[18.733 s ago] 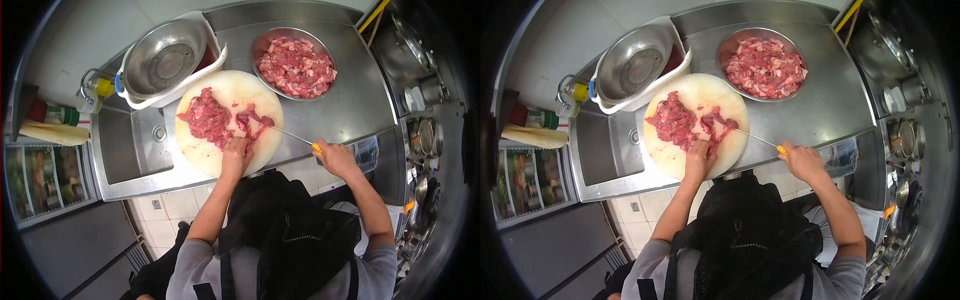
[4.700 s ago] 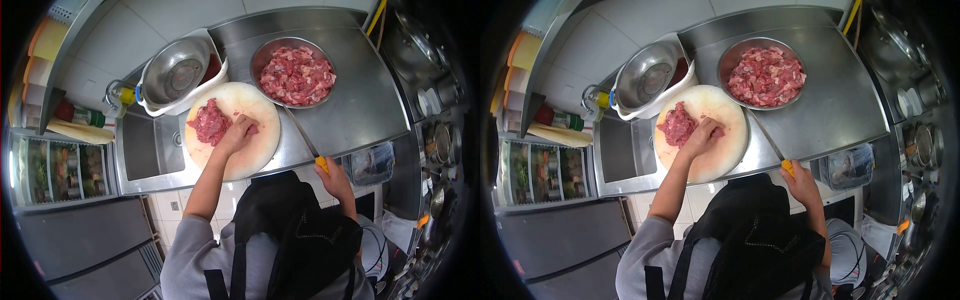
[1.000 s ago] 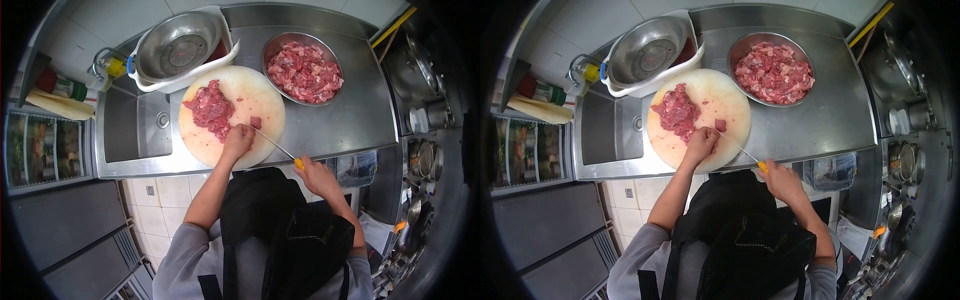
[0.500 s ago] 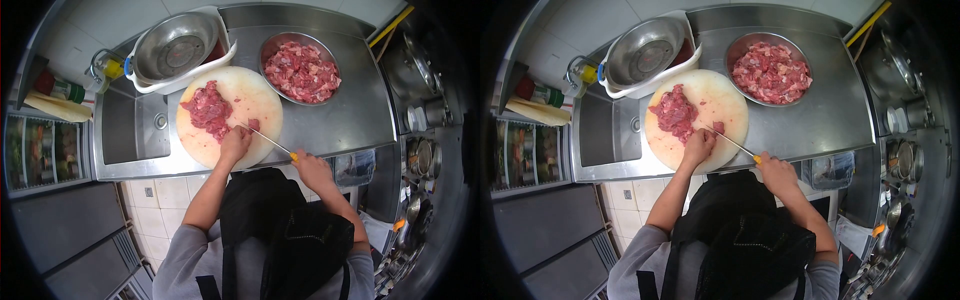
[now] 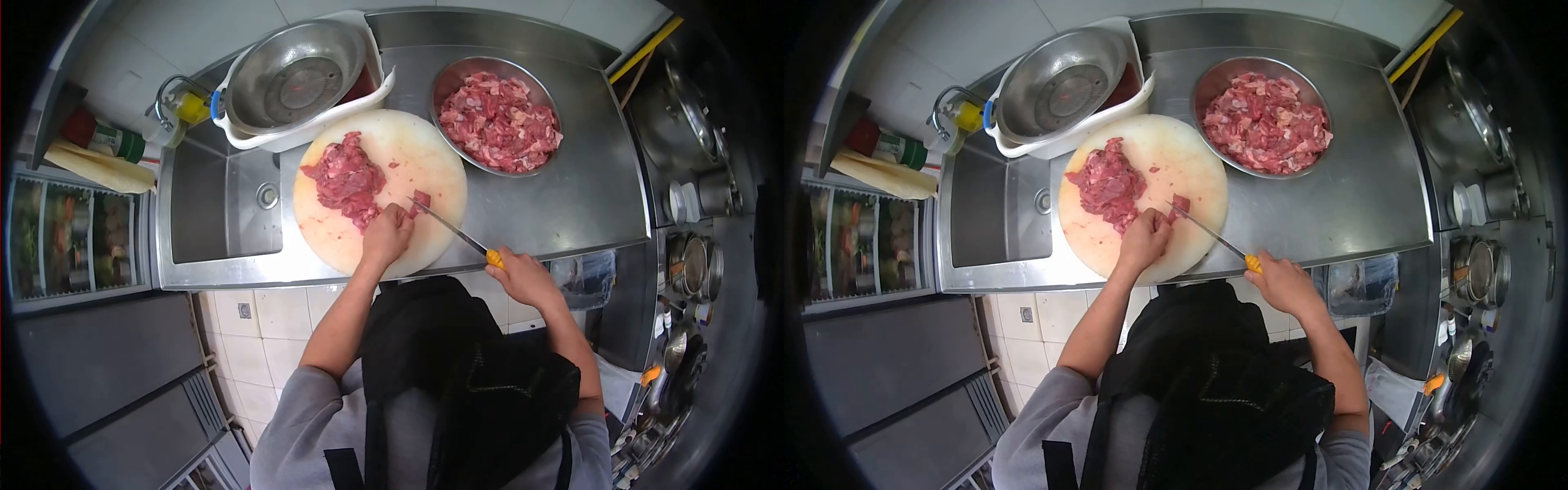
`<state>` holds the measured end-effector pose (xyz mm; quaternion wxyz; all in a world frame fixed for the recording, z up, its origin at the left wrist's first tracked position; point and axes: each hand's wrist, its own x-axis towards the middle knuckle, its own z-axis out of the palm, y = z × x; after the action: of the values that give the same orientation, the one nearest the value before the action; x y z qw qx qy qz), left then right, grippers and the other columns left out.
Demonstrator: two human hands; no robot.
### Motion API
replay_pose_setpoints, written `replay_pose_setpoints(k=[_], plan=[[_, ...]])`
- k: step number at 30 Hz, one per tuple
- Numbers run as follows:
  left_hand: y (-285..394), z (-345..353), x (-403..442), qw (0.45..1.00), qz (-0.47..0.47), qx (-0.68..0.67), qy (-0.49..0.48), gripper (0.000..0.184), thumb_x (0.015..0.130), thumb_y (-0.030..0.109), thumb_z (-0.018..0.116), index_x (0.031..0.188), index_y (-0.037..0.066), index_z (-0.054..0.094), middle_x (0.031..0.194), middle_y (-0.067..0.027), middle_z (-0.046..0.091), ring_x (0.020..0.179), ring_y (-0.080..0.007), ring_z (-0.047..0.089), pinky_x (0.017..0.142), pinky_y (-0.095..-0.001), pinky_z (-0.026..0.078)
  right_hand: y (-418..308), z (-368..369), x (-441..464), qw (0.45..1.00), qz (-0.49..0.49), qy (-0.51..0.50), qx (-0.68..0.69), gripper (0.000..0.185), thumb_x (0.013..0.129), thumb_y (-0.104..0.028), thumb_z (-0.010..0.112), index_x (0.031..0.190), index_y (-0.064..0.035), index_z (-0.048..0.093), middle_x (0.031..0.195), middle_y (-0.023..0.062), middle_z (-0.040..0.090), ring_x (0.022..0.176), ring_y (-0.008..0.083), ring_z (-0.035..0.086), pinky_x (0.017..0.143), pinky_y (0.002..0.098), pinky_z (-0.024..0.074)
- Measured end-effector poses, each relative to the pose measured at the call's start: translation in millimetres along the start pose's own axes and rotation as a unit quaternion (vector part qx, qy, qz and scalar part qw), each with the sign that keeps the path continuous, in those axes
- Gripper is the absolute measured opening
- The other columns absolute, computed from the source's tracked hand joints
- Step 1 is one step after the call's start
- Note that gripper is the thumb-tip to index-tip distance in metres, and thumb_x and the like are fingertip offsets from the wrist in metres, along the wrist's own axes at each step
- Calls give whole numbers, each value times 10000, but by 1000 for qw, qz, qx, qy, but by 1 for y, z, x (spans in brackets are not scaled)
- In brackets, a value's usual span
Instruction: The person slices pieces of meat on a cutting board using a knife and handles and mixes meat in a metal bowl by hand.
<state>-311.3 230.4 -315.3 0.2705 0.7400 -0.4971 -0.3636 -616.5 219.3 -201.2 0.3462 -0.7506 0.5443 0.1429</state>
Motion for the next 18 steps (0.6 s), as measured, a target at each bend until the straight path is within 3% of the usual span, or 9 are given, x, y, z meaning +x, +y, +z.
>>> replay_pose_setpoints(k=[3,5,8,12,14,18], plan=[[7,-4,4,999,-13,-40,-21,299,982,295,696,1035,0,699,800,-182,751,699,-339,756,706,-475,578,2,1,4,999,-5,-18,30,534,1078,-472,579,1350,-13,574,1133,341,705,1115,544,663,974,609,511],[14,-8,8,985,-56,-155,-59,319,1030,300,719,1026,-14,665,682,-92,671,508,-200,658,539,-374,526,8,8,6,999,-13,-13,40,536,1079,-477,576,1344,-11,577,1132,346,703,1112,549,661,973,608,509],[25,-8,14,993,-24,-107,-48,379,1022,356,747,969,-9,660,667,-85,639,505,-181,644,537,-379,512,8,10,3,998,-17,-7,53,540,1078,-485,573,1331,-8,581,1127,354,700,1111,554,658,972,609,508],[8,11,26,1000,22,-15,10,364,990,332,773,902,0,650,679,-110,652,558,-235,669,562,-403,513,10,11,-1,998,-17,12,57,543,1079,-495,567,1312,-4,582,1127,356,700,1116,555,657,967,616,508],[5,18,25,972,169,88,140,314,943,262,785,843,12,624,731,-134,680,643,-307,694,597,-426,522,10,11,-2,998,-10,14,53,541,1080,-493,565,1310,-4,581,1125,353,702,1116,555,658,966,618,508],[11,20,24,972,178,67,138,244,899,192,777,838,15,620,797,-149,705,714,-361,711,632,-452,540,12,15,-4,998,-11,11,61,531,1081,-486,566,1303,-4,581,1117,344,710,1108,554,661,960,619,513]])
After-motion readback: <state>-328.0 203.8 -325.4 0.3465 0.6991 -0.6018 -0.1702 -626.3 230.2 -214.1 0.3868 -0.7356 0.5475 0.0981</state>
